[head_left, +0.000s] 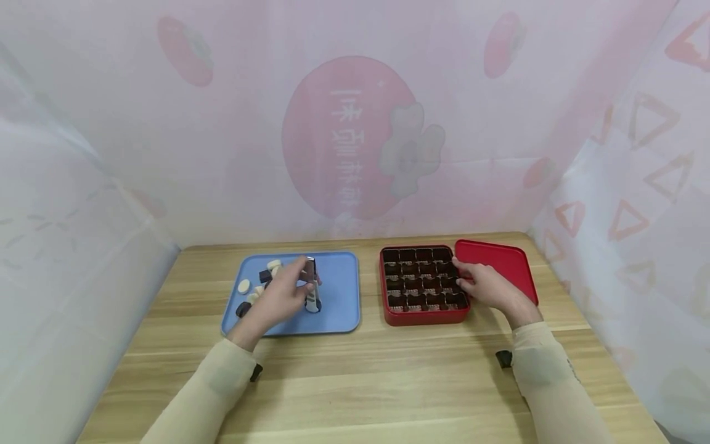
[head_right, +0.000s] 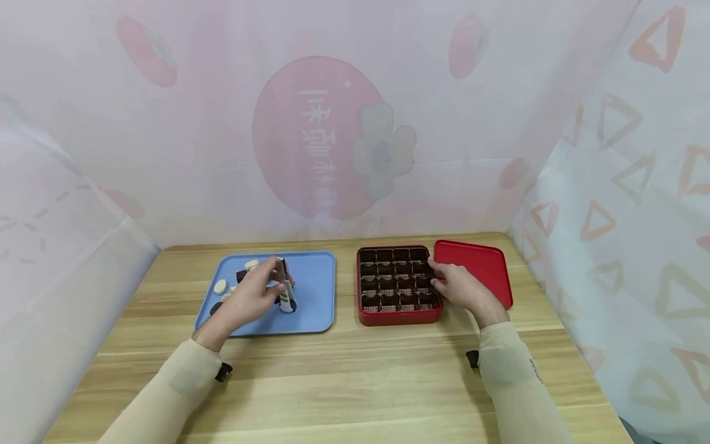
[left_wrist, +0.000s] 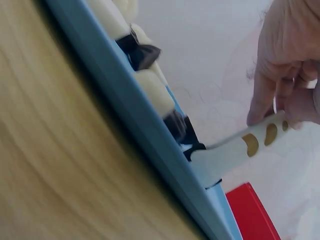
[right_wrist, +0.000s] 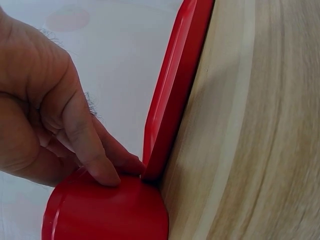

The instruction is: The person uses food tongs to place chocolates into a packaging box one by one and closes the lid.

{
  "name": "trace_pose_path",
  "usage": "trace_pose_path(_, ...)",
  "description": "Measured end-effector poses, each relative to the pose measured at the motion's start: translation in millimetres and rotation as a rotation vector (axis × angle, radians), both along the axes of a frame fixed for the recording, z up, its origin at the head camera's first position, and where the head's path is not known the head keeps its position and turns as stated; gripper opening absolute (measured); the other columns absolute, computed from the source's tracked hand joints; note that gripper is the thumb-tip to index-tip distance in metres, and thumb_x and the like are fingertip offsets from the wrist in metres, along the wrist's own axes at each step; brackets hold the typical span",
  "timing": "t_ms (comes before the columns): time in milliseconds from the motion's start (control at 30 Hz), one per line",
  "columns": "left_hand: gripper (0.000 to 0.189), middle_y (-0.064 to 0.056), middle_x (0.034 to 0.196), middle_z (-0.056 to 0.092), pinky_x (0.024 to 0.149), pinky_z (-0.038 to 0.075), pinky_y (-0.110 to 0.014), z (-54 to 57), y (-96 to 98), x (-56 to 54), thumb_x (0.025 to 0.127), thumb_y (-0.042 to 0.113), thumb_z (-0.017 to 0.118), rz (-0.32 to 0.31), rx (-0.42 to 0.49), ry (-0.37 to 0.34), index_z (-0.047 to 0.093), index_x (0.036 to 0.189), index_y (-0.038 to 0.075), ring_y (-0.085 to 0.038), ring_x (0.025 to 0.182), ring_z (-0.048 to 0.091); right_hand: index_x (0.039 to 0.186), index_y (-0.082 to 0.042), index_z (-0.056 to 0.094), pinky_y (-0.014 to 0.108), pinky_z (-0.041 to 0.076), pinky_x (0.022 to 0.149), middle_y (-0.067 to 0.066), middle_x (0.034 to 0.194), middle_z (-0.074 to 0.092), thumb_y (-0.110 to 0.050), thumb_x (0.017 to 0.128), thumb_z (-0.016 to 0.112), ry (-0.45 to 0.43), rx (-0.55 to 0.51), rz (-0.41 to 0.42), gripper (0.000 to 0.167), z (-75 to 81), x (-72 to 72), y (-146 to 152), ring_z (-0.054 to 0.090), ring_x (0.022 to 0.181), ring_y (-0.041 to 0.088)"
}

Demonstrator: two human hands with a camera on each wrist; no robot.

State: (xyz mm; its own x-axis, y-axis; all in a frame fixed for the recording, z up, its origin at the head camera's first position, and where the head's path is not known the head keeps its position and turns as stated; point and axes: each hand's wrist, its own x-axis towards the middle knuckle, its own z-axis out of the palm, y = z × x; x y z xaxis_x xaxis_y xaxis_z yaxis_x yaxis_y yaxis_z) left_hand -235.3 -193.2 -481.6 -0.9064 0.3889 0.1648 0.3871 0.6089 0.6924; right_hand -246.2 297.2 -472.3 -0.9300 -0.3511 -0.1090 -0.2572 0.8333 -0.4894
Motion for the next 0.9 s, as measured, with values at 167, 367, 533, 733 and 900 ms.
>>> trace_pose_path(167, 0.022, -0.009, 0.119, 0.08, 0.09, 0.074, -0.037, 0.0, 8.4, 6.0, 0.111, -0.01, 0.067, 0.034, 0.005, 0.009, 0.06, 0.114, 0.011, -0.03, 0.117, 0.081, 0.173, 0.01, 0.045, 0.037, 0.055, 0.082, 0.041, 0.162, 0.062, -0.003, 0.114, 0.07, -0.002, -0.01, 0.002, 0.065, -1.6, -1.4, -2, 0.062, 0.083, 0.022)
trace_pose_path(367, 0.021, -0.009, 0.119, 0.08, 0.086, 0.071, -0.033, -0.1, 12.1, 9.3, 0.111, -0.009, 0.067, 0.055, 0.006, -0.018, 0.062, 0.115, 0.011, -0.026, 0.111, 0.079, 0.168, 0.014, 0.05, 0.036, 0.057, 0.082, 0.04, 0.162, 0.063, -0.002, 0.113, 0.072, 0.053, -0.023, 0.005, 0.062, -8.0, -2.5, -12, 0.077, 0.102, 0.034)
trace_pose_path(533, 0.02, -0.01, 0.12, 0.08, 0.088, 0.072, -0.035, 0.1, 14.5, 10.1, 0.112, -0.008, 0.067, 0.059, 0.009, -0.026, 0.06, 0.114, 0.011, -0.027, 0.113, 0.079, 0.171, 0.009, 0.05, 0.052, 0.069, 0.099, 0.039, 0.162, 0.064, -0.005, 0.115, 0.069, 0.024, -0.139, -0.055, 0.061, -13.5, -2.1, -21, 0.08, 0.123, 0.046)
trace_pose_path(733, 0.016, -0.011, 0.123, 0.079, 0.091, 0.072, -0.04, 1.3, 18.3, 12.4, 0.115, -0.004, 0.067, 0.082, 0.032, -0.031, 0.061, 0.117, 0.011, -0.03, 0.119, 0.08, 0.178, -0.001, 0.044, 0.049, 0.07, 0.11, 0.043, 0.163, 0.058, -0.006, 0.118, 0.06, -0.127, -0.539, -0.108, 0.062, -32.0, -10.3, -19, 0.07, 0.144, 0.048)
trace_pose_path(900, 0.013, -0.012, 0.125, 0.079, 0.095, 0.071, -0.047, 0.9, 19.7, 14.3, 0.116, -0.001, 0.067, 0.125, 0.061, -0.038, 0.061, 0.118, 0.011, -0.034, 0.124, 0.079, 0.186, -0.007, 0.028, 0.025, 0.063, 0.082, 0.041, 0.18, 0.041, -0.003, 0.121, 0.047, -0.318, -0.712, -0.22, 0.067, -28.5, -7.3, -31, 0.071, 0.132, 0.03)
